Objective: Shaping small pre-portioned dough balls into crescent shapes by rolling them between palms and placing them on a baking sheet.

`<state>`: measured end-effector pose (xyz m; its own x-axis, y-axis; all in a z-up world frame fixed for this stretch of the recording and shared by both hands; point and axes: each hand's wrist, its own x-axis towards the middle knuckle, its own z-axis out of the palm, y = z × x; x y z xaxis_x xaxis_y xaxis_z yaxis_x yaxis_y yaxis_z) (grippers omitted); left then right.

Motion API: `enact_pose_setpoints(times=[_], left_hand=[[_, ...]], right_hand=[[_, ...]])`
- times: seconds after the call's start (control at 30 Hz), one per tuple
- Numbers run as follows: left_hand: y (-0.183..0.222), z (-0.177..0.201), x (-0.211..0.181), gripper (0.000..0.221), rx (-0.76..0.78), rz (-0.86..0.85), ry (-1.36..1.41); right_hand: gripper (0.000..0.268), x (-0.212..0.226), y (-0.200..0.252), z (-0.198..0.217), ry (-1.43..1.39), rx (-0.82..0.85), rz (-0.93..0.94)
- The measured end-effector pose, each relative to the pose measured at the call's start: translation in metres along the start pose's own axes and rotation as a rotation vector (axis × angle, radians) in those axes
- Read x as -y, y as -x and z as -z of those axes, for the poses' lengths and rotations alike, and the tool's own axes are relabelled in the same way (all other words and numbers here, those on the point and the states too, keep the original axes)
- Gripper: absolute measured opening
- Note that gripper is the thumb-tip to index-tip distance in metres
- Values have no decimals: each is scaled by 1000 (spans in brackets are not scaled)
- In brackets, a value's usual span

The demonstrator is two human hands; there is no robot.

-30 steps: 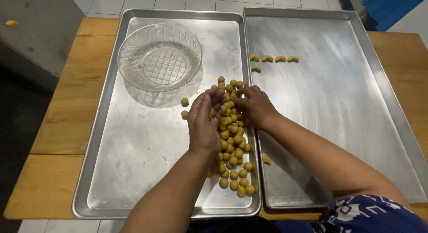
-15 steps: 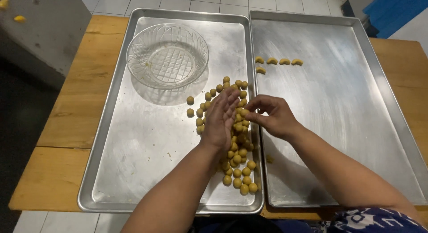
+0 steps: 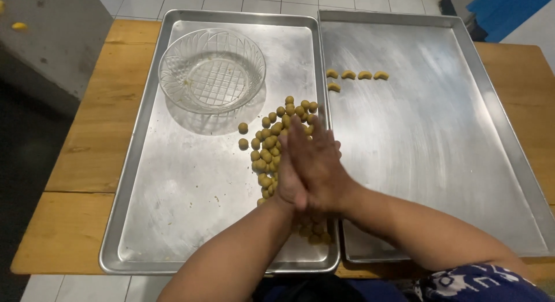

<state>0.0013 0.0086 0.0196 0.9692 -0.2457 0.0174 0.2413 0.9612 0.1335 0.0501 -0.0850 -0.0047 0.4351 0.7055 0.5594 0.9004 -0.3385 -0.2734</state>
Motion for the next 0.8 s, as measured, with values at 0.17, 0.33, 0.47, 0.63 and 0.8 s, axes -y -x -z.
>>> enact_pose_setpoints(times=[0.17, 0.33, 0.47, 0.63, 0.8], left_hand=[[6, -17, -7, 88, 44, -12, -53], [-23, 19, 37, 90, 293, -471, -315], [-19, 24, 31, 95, 469, -590, -264], [23, -33, 18, 91, 113, -14, -61], [10, 7, 30, 93, 69, 30, -105]], right_hand=[[115, -16, 26, -11, 24, 97, -157], [113, 12, 0, 22, -159, 66, -303], [118, 38, 16, 3, -120, -81, 179], [128, -20, 35, 13, -13, 173, -293], [124, 11, 21, 15, 90, -146, -82]])
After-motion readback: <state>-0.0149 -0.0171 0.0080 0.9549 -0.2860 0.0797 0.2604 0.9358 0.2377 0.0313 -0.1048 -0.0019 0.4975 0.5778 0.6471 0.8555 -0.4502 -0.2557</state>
